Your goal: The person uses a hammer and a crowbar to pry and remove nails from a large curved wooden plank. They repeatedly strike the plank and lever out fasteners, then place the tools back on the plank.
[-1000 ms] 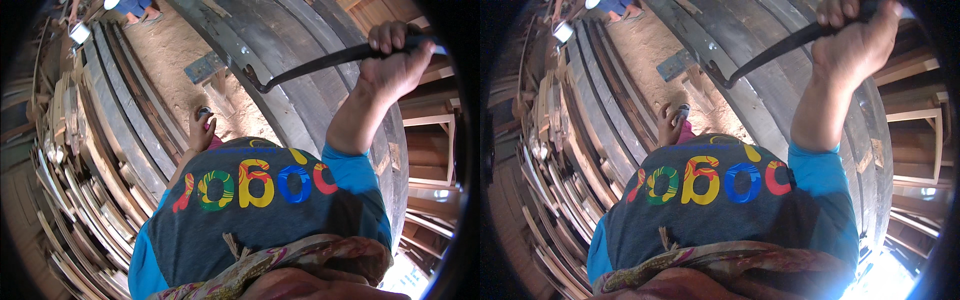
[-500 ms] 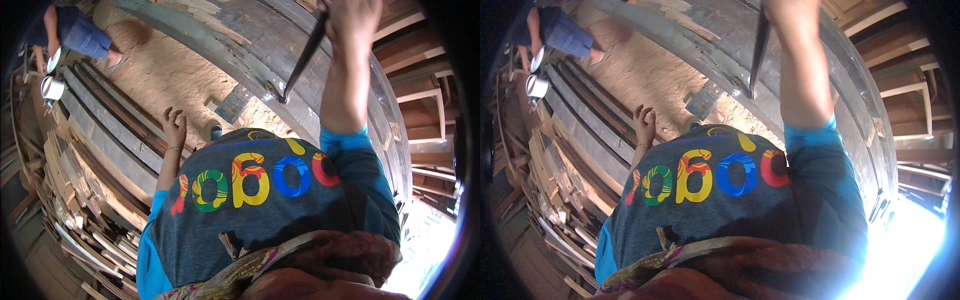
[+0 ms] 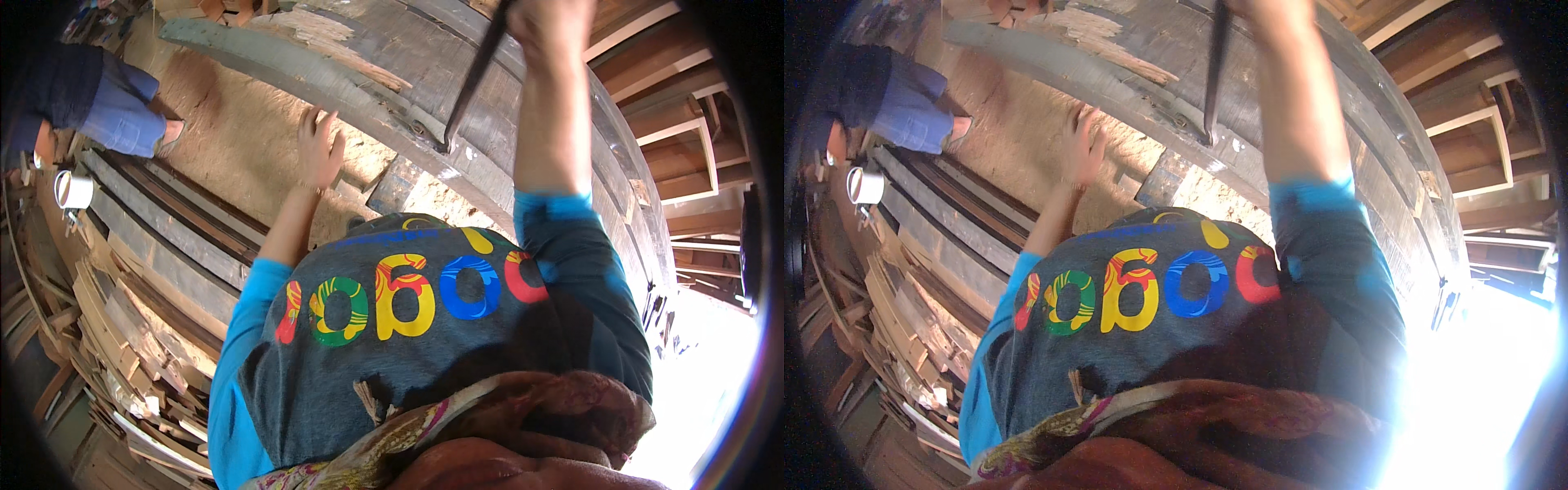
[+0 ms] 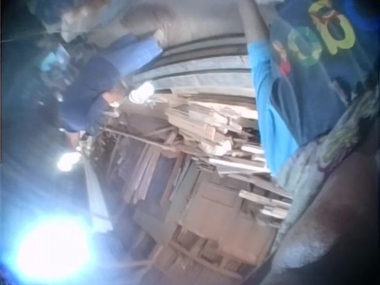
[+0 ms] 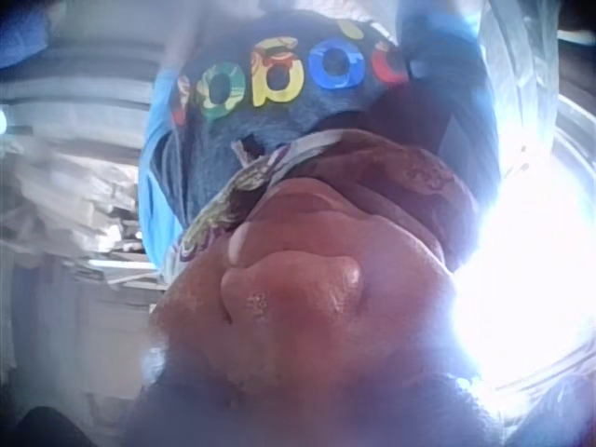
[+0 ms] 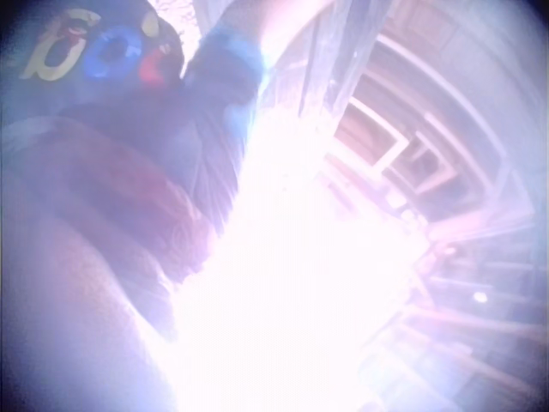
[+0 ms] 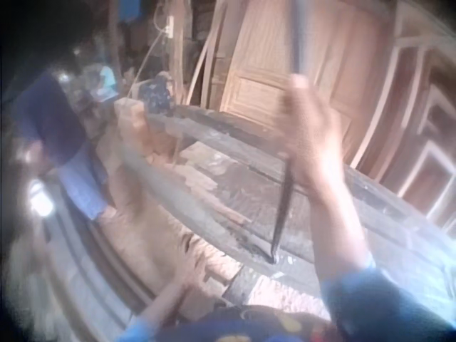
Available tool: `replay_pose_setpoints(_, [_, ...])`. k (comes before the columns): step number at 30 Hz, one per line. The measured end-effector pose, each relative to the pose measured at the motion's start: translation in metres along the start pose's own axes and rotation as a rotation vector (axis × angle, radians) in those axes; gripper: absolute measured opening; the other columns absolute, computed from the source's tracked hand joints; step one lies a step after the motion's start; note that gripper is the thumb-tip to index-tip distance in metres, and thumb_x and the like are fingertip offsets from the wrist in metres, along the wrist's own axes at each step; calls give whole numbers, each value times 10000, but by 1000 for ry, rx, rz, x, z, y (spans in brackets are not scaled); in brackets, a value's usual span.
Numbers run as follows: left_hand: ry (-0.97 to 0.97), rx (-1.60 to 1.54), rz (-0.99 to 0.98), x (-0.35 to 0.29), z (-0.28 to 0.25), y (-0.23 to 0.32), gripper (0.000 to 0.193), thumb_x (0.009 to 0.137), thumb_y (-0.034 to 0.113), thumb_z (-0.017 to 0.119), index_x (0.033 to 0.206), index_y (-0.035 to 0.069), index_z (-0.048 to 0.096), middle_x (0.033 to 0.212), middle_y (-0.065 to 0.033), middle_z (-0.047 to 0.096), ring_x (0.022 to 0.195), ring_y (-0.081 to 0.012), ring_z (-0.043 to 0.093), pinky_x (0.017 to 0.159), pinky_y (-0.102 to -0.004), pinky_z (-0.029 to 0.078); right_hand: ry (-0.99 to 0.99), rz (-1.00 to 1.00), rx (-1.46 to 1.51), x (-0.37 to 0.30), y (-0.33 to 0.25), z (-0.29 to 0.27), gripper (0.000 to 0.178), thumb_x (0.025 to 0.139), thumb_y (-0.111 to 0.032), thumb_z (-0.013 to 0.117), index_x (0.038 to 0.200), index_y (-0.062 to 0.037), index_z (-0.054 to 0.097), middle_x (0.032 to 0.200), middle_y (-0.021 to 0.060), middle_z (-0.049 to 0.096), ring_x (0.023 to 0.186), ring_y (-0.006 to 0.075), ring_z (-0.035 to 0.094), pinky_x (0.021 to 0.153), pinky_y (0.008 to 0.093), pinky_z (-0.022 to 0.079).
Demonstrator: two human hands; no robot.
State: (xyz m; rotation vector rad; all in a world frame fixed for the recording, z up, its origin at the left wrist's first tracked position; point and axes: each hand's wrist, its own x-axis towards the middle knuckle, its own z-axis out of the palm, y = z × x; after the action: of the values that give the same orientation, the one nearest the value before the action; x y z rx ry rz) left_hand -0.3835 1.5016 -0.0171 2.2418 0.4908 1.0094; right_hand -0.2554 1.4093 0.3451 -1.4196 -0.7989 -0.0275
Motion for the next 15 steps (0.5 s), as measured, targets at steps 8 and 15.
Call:
replay_pose_setpoints(8, [-113, 289, 82, 133, 67, -51, 319, 921, 285, 486, 1176, 111, 570, 1284, -139, 501, 1247, -338, 412, 1027, -530, 310, 221, -153, 481, -25, 45, -251, 421, 834, -432, 666, 615, -159, 432, 465, -38, 269, 401, 76, 279, 405, 232, 250])
replay_pose_setpoints(15, [-155, 318, 28, 144, 77, -55, 270, 918, 293, 500, 1062, 111, 638, 1205, -140, 555, 1149, -286, 503, 1036, -478, 330, -17, -122, 544, -15, 18, -209, 364, 922, -382, 523, 658, -136, 473, 517, -23, 324, 417, 90, 278, 446, 266, 268])
